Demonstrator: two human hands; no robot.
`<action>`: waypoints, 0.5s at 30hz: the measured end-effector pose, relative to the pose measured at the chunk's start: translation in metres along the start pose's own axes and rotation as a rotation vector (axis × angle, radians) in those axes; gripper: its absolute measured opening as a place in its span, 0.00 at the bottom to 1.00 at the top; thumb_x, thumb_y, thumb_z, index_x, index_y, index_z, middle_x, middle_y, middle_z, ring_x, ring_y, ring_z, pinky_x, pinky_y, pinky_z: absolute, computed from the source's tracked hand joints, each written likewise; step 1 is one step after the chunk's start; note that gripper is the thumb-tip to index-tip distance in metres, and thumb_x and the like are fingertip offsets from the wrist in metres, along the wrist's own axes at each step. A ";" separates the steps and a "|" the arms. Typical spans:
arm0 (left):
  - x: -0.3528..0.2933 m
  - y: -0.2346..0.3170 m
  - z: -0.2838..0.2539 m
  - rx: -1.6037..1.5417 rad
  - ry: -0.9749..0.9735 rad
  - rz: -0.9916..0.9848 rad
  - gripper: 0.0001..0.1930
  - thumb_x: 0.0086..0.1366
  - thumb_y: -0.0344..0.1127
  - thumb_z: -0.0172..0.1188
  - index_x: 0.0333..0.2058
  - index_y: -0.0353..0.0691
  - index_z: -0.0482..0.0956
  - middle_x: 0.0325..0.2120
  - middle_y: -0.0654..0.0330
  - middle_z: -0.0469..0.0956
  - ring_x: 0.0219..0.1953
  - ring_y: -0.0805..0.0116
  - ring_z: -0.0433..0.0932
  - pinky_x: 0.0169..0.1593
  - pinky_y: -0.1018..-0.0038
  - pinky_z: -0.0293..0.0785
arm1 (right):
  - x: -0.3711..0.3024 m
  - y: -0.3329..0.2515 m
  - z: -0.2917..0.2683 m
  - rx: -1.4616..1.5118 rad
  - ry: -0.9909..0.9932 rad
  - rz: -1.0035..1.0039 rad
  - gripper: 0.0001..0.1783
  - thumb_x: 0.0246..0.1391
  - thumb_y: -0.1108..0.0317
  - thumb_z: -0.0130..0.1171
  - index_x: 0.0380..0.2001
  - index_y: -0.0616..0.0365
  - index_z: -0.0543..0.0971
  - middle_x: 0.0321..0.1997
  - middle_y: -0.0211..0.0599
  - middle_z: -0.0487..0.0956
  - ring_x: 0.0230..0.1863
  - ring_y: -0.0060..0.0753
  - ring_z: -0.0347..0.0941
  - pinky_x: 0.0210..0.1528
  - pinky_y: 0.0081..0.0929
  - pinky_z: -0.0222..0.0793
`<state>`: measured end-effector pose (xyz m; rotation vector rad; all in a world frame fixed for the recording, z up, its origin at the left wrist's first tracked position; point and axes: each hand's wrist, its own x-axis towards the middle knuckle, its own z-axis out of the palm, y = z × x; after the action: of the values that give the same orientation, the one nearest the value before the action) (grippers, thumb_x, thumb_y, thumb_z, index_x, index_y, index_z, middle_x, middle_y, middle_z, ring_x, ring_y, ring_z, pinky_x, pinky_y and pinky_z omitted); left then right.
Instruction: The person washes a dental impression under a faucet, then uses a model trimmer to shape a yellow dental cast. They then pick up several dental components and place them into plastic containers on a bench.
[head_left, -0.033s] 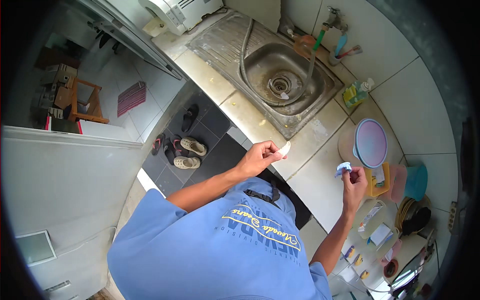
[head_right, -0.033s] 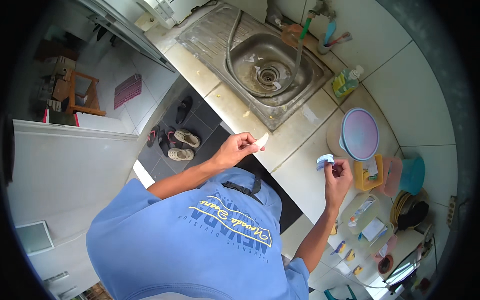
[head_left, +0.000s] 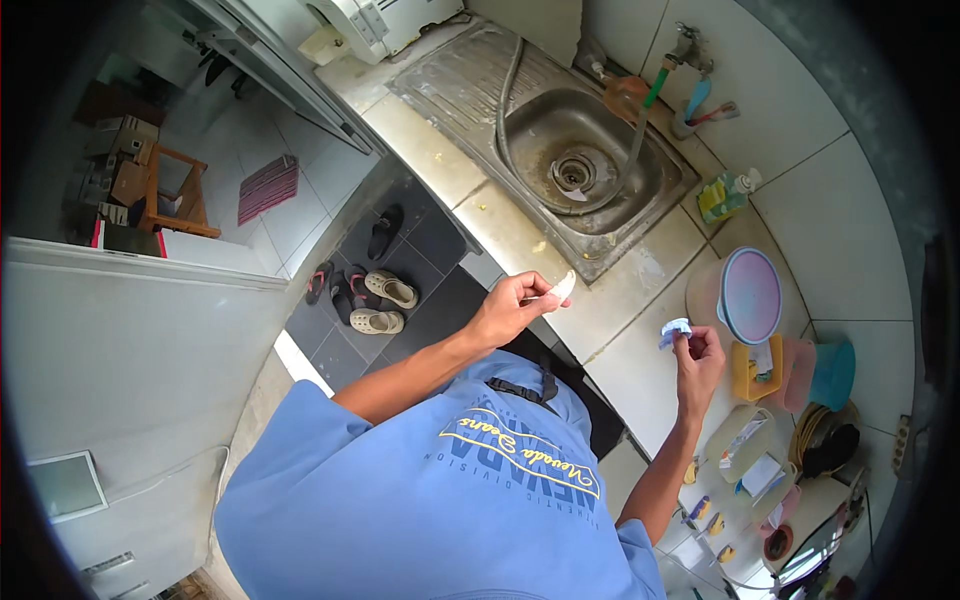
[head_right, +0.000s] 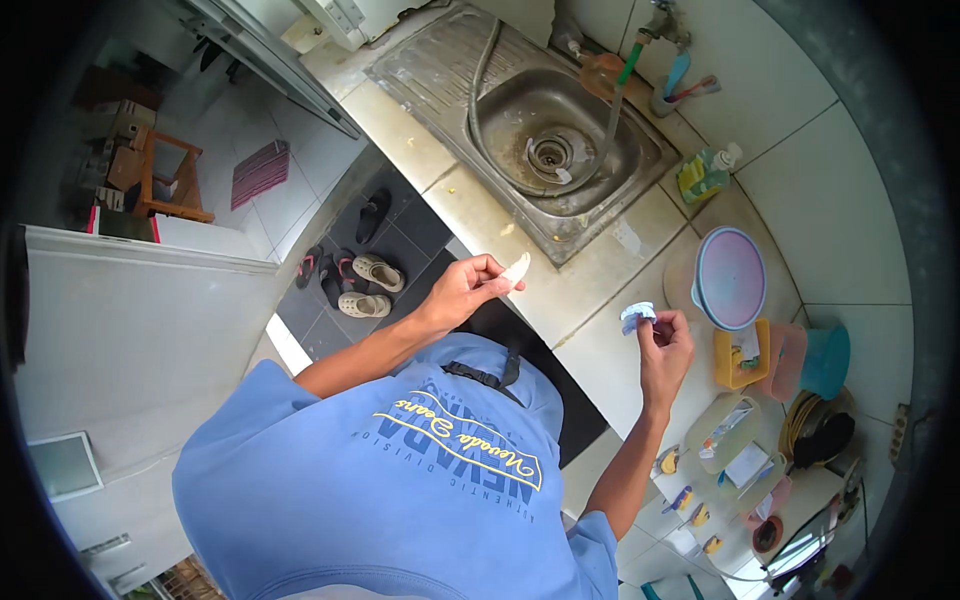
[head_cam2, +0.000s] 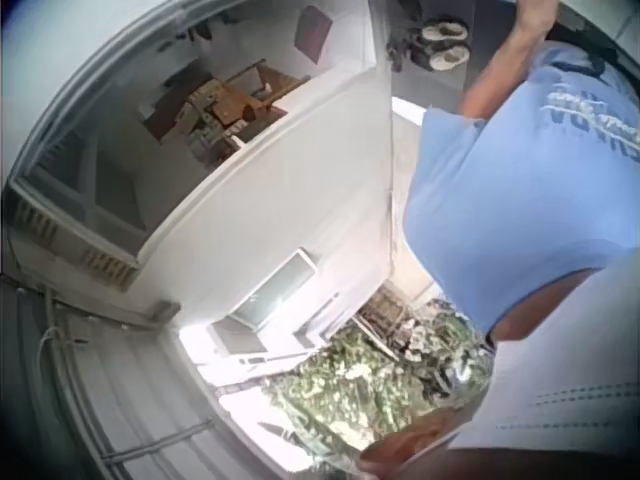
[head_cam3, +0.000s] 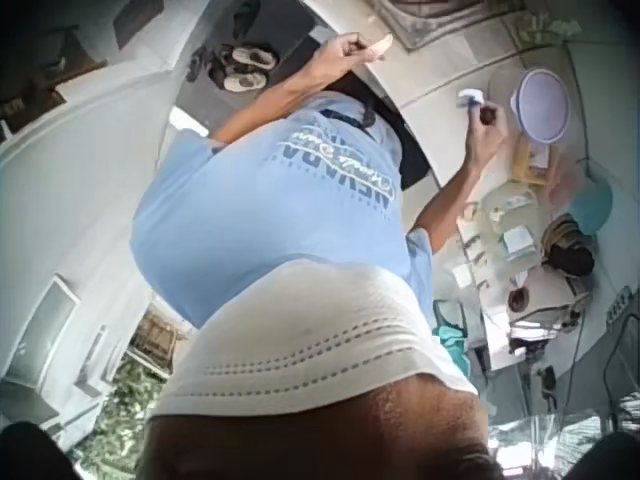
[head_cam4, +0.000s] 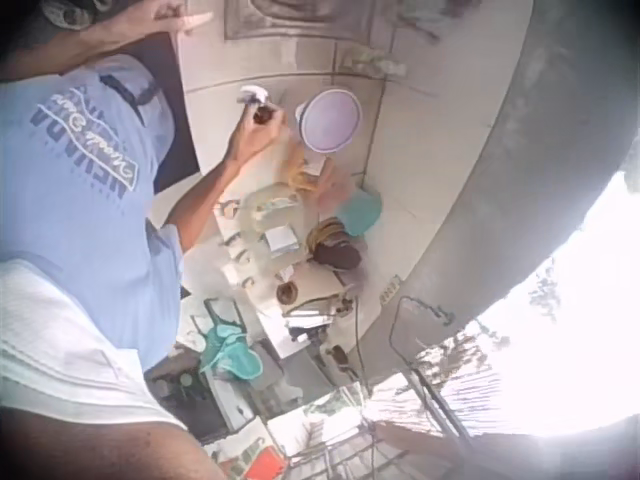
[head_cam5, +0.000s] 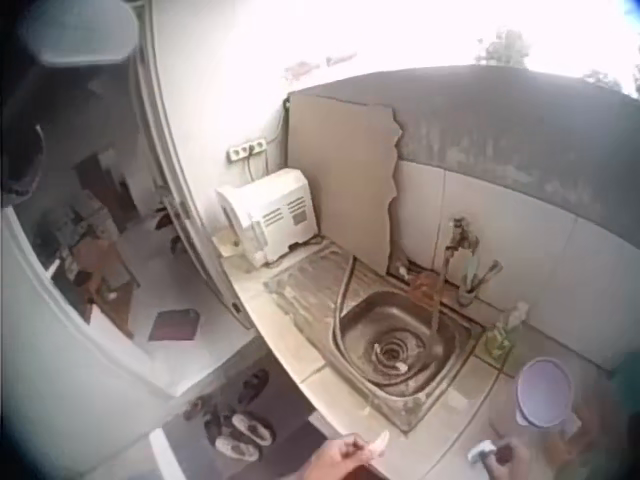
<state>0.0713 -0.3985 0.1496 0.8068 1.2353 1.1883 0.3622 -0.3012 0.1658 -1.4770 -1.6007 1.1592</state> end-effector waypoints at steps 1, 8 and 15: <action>-0.011 0.010 -0.026 -0.096 0.067 0.052 0.09 0.64 0.32 0.58 0.40 0.34 0.71 0.38 0.54 0.79 0.41 0.73 0.77 0.50 0.77 0.70 | 0.004 -0.011 0.036 0.043 -0.066 -0.024 0.06 0.54 0.73 0.60 0.29 0.63 0.74 0.28 0.30 0.79 0.30 0.16 0.74 0.34 0.14 0.68; -0.073 0.079 -0.167 -0.473 0.295 0.310 0.26 0.62 0.31 0.60 0.57 0.35 0.62 0.43 0.55 0.75 0.43 0.75 0.73 0.54 0.76 0.67 | 0.057 -0.081 0.236 -0.009 -0.384 -0.159 0.08 0.52 0.70 0.61 0.29 0.65 0.75 0.27 0.31 0.80 0.30 0.17 0.76 0.35 0.16 0.70; -0.093 0.113 -0.272 -0.266 0.541 0.547 0.26 0.58 0.29 0.64 0.53 0.35 0.64 0.39 0.56 0.76 0.44 0.72 0.74 0.52 0.76 0.69 | 0.115 -0.149 0.400 -0.202 -0.464 -0.377 0.11 0.49 0.69 0.60 0.36 0.63 0.77 0.30 0.38 0.82 0.32 0.27 0.80 0.35 0.23 0.73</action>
<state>-0.2113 -0.4977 0.2261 0.6587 1.2751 2.0701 -0.0757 -0.2507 0.1361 -0.9929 -2.2524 1.1970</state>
